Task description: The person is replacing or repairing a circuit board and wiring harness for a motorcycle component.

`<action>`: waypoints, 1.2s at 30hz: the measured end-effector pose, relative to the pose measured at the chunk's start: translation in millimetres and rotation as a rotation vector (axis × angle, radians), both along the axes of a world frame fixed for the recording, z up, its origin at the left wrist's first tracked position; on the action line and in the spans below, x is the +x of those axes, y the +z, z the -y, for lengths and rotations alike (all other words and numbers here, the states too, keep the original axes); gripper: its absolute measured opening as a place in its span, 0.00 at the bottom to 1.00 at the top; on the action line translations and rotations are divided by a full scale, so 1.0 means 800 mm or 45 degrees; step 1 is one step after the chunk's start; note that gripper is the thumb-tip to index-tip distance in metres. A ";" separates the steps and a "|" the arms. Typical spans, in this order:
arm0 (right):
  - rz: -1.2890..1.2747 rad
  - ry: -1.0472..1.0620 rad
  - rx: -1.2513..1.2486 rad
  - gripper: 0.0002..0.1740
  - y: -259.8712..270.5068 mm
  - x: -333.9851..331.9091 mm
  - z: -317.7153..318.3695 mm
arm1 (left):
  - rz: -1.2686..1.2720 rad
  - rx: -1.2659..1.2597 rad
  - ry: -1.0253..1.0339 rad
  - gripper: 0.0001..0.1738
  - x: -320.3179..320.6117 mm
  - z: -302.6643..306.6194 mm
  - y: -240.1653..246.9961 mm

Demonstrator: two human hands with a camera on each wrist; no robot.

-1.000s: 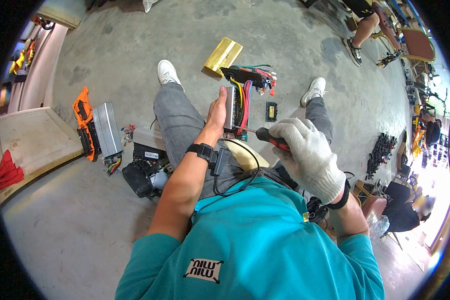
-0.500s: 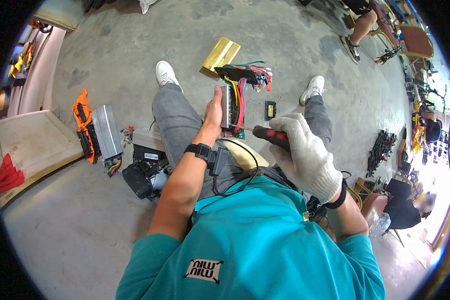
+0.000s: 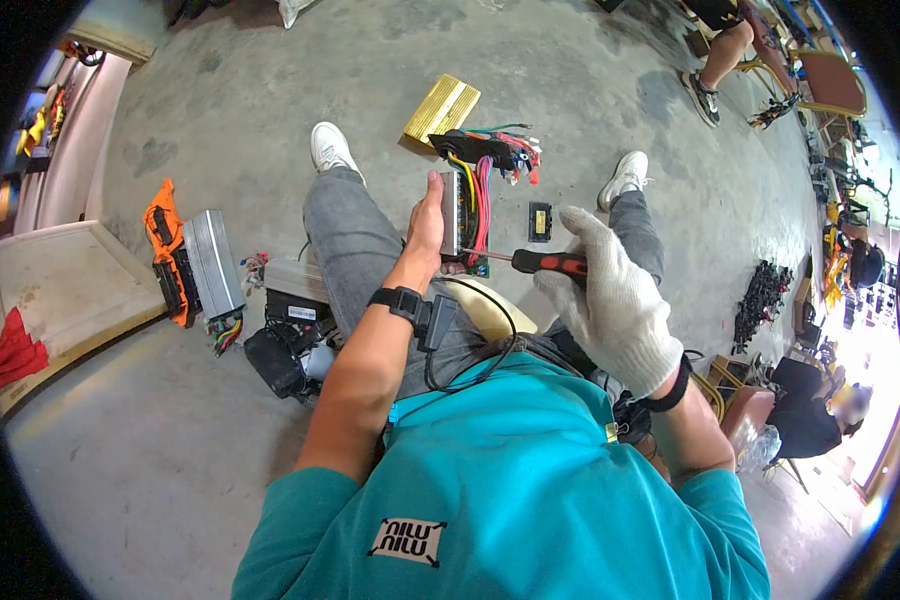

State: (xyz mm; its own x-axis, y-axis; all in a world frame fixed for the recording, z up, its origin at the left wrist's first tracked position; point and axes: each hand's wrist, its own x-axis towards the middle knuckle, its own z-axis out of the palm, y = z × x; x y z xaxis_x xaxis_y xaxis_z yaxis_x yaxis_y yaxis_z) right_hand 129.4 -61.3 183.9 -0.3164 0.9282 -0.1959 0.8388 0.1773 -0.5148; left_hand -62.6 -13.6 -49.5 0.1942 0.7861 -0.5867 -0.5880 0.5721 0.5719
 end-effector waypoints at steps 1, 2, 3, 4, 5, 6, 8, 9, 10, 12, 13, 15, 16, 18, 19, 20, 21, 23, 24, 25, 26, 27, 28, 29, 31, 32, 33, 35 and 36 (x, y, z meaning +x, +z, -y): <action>-0.003 0.002 0.000 0.30 -0.001 0.003 -0.002 | -0.025 0.000 0.017 0.36 0.001 0.000 -0.002; -0.047 0.074 0.056 0.31 -0.001 0.009 -0.003 | -0.049 -0.001 0.033 0.36 0.001 0.001 -0.005; -0.090 0.144 0.113 0.31 -0.002 0.013 -0.004 | -0.049 -0.001 0.032 0.36 0.001 0.001 -0.005; -0.088 0.142 0.114 0.31 -0.005 0.014 -0.004 | -0.066 -0.019 0.039 0.36 0.001 0.001 -0.006; -0.097 0.184 0.144 0.31 -0.010 0.015 -0.003 | -0.081 -0.038 0.044 0.36 0.002 0.001 -0.006; -0.108 0.229 0.175 0.32 -0.013 0.016 -0.003 | -0.080 -0.037 0.045 0.36 0.001 0.001 -0.006; -0.039 0.091 0.061 0.32 -0.009 0.007 0.000 | -0.058 -0.038 0.034 0.36 0.000 0.001 -0.006; 0.031 -0.052 -0.052 0.32 -0.006 0.004 0.000 | -0.058 -0.038 0.032 0.36 0.001 0.001 -0.003; 0.030 -0.054 -0.050 0.32 -0.002 0.004 -0.002 | -0.069 -0.037 0.033 0.36 0.002 0.000 0.000; -0.049 0.098 0.137 0.31 0.003 0.004 -0.002 | -0.086 -0.039 0.037 0.36 -0.001 0.002 0.001; -0.049 0.097 0.136 0.31 0.000 0.007 -0.002 | -0.041 -0.044 0.038 0.35 -0.001 0.002 0.000; -0.068 0.184 0.154 0.31 -0.007 0.015 -0.002 | 0.009 -0.047 0.033 0.35 0.002 0.001 -0.001; -0.067 0.183 0.154 0.31 -0.007 0.014 -0.001 | -0.014 -0.039 0.045 0.35 0.002 0.001 0.000; 0.001 -0.010 0.005 0.31 -0.009 0.008 0.001 | -0.038 -0.030 0.061 0.35 -0.001 0.001 -0.005; 0.001 -0.010 0.005 0.31 -0.008 0.007 0.001 | -0.045 -0.035 0.039 0.35 -0.002 0.000 -0.009; -0.015 -0.031 0.003 0.30 -0.006 0.007 0.000 | -0.052 -0.040 0.015 0.35 -0.002 0.000 -0.012; -0.032 -0.051 0.003 0.29 -0.006 0.006 -0.002 | -0.052 -0.039 0.015 0.35 -0.001 -0.001 -0.011; -0.072 0.037 0.081 0.28 -0.006 0.009 -0.003 | -0.050 -0.002 0.028 0.36 0.000 0.001 -0.009; -0.107 0.122 0.162 0.28 -0.005 0.012 -0.003 | -0.049 -0.002 0.027 0.36 0.000 0.001 -0.007; -0.105 0.121 0.163 0.28 -0.006 0.013 -0.003 | -0.051 -0.014 0.038 0.36 0.001 0.000 -0.004; -0.127 0.140 0.160 0.28 -0.009 0.014 -0.003 | -0.053 -0.026 0.049 0.36 0.001 0.001 -0.002; -0.150 0.161 0.159 0.29 -0.011 0.014 -0.003 | -0.052 -0.026 0.049 0.36 0.001 0.001 -0.001; -0.149 0.162 0.158 0.29 -0.008 0.011 -0.004 | -0.056 -0.019 0.049 0.36 0.001 0.000 -0.001; -0.074 0.017 0.002 0.29 -0.003 0.006 -0.005 | -0.061 -0.013 0.049 0.36 0.001 0.000 0.000; 0.003 -0.128 -0.152 0.29 0.000 0.005 -0.006 | -0.067 -0.021 0.031 0.37 0.000 0.000 -0.007; -0.051 -0.065 -0.064 0.29 -0.003 0.007 -0.005 | -0.076 -0.030 0.016 0.37 -0.001 0.000 -0.010; -0.105 -0.003 0.020 0.28 -0.004 0.009 -0.003 | -0.079 -0.035 0.018 0.37 -0.002 0.002 -0.007; -0.102 0.063 0.065 0.27 -0.005 0.016 -0.005 | -0.090 -0.032 0.059 0.39 0.002 0.002 0.000; -0.099 0.127 0.109 0.27 -0.005 0.017 -0.005 | -0.052 -0.019 0.069 0.39 0.002 0.001 0.000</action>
